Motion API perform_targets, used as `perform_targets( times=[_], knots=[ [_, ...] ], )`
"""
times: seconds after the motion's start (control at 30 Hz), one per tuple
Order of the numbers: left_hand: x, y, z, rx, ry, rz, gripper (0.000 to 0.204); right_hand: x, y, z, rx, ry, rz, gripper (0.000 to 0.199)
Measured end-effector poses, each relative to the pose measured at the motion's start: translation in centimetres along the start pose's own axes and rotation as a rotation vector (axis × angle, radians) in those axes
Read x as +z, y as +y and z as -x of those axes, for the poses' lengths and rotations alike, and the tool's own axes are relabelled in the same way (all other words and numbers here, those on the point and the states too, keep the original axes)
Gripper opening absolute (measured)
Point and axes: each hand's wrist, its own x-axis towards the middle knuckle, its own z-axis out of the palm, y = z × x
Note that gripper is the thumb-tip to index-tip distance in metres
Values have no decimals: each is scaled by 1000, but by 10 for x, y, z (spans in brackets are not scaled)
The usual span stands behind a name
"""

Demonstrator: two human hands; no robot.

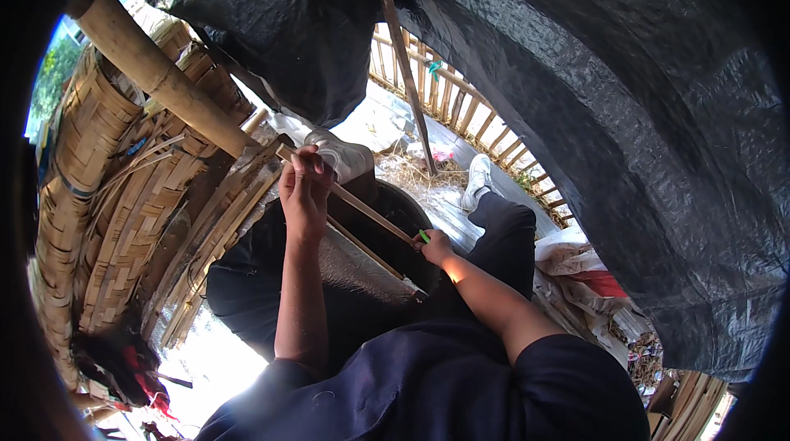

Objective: The person splits and shapes bamboo sticks by carving, peeling, and cutting them with a knife.

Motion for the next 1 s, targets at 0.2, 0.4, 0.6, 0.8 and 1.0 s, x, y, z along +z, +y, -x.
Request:
perform_targets(
  times=[0.2, 0.4, 0.6, 0.8, 1.0],
  knots=[
    [-7, 2, 4, 86, -109, 54, 41, -4, -12, 6, 33, 82, -58, 20],
    [-7, 2, 8, 93, -139, 17, 43, -8, -4, 0, 131, 260, -80, 23],
    [-9, -13, 13, 126, -176, -17, 47, -6, 8, 0, 107, 338, -20, 24],
    [-16, -30, 10, 96, -229, -38, 60, -1, -2, -13, 172, 275, -86, 31],
    [-15, -43, 16, 99, -258, -42, 60, 6, -10, -23, 269, 301, -140, 43]
  ],
)
